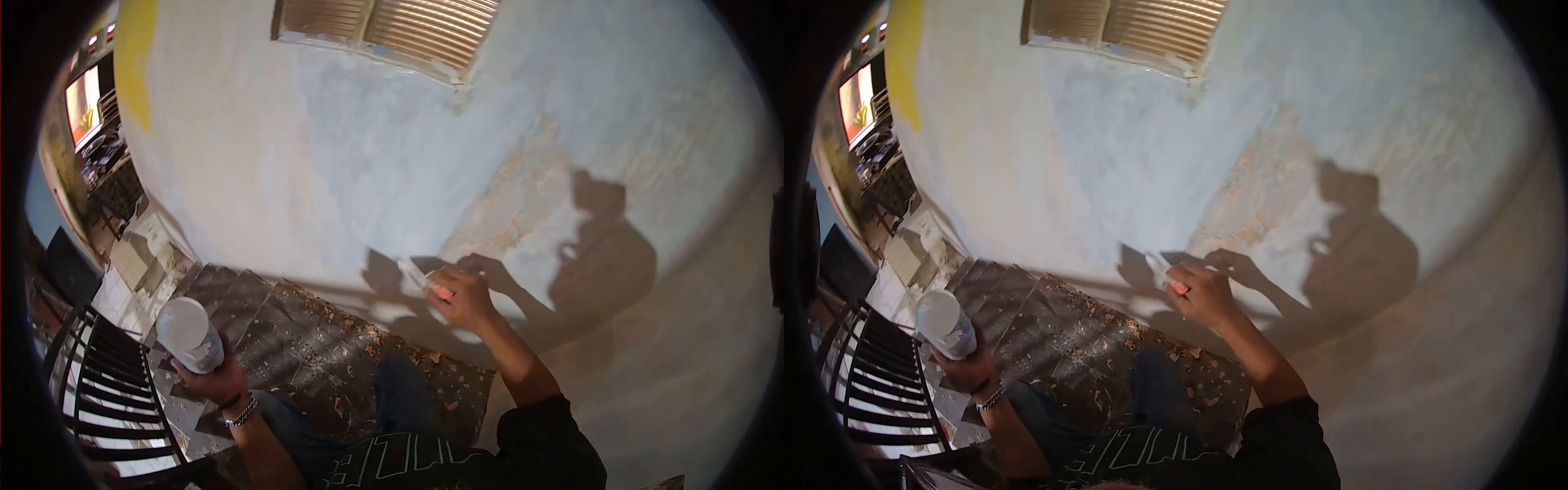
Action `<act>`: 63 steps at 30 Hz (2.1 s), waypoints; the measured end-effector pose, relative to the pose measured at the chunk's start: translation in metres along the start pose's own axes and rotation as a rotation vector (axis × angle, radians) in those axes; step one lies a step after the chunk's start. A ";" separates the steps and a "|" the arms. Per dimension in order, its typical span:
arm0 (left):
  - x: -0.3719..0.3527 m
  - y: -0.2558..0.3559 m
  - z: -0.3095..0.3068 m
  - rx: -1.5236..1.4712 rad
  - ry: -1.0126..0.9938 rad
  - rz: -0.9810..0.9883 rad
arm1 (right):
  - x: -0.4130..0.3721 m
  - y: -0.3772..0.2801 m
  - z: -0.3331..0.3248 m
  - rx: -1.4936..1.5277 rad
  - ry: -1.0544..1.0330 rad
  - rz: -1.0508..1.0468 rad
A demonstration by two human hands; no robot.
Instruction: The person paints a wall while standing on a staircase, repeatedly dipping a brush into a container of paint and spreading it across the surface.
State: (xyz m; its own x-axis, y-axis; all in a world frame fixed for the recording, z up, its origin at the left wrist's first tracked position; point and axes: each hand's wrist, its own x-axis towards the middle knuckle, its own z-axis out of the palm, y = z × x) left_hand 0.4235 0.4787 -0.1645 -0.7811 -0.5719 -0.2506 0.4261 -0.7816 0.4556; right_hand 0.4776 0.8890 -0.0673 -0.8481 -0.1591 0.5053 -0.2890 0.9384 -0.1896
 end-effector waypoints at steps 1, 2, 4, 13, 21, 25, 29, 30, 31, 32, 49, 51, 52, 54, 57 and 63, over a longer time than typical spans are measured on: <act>0.001 0.002 -0.002 -0.084 -0.030 -0.069 | -0.010 0.007 0.005 0.028 -0.064 0.018; 0.003 0.001 -0.002 -0.090 -0.037 -0.074 | -0.022 0.015 0.012 -0.008 -0.104 0.013; 0.004 0.006 -0.005 -0.096 -0.036 -0.077 | -0.047 0.026 0.029 -0.068 -0.197 -0.001; -0.005 0.000 0.000 -0.058 -0.009 -0.083 | 0.035 0.039 -0.145 -0.510 0.425 -0.333; -0.005 -0.016 -0.002 -0.038 -0.106 -0.111 | 0.063 -0.024 -0.200 -0.792 0.381 -0.565; -0.008 -0.019 0.005 -0.039 -0.115 -0.130 | 0.018 -0.006 -0.112 -0.854 0.091 -0.565; -0.007 -0.021 0.007 -0.039 -0.071 -0.147 | -0.042 0.015 -0.037 -0.420 -0.097 -0.504; -0.009 -0.023 0.009 -0.048 -0.037 -0.151 | -0.035 0.015 -0.047 -0.403 -0.066 -0.462; -0.005 -0.024 0.004 -0.052 -0.084 -0.179 | -0.029 0.014 -0.058 -0.378 -0.038 -0.420; -0.003 -0.026 0.004 -0.062 -0.079 -0.174 | -0.024 0.011 -0.070 -0.348 -0.009 -0.377; 0.006 -0.038 -0.004 -0.098 -0.165 -0.227 | 0.133 -0.057 -0.275 -0.949 0.532 -0.603; 0.003 -0.031 -0.001 -0.071 -0.100 -0.198 | 0.126 -0.042 -0.235 -1.057 0.389 -0.638; 0.001 -0.028 0.002 -0.057 -0.070 -0.185 | 0.115 -0.035 -0.214 -1.096 0.269 -0.658; -0.005 -0.021 0.009 -0.052 -0.051 -0.173 | 0.085 -0.030 -0.171 -0.930 0.142 -0.696; -0.006 -0.017 0.009 -0.049 -0.030 -0.156 | 0.040 -0.034 -0.128 -0.648 -0.051 -0.715; 0.001 -0.019 0.006 -0.078 -0.114 -0.198 | -0.019 -0.014 -0.108 -0.175 -0.201 -0.121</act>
State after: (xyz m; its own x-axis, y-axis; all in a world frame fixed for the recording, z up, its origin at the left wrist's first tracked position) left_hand 0.4120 0.4943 -0.1681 -0.8974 -0.3772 -0.2289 0.2898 -0.8951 0.3389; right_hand 0.5459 0.9121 0.0170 -0.8881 -0.3144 0.3354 -0.3274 0.9447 0.0188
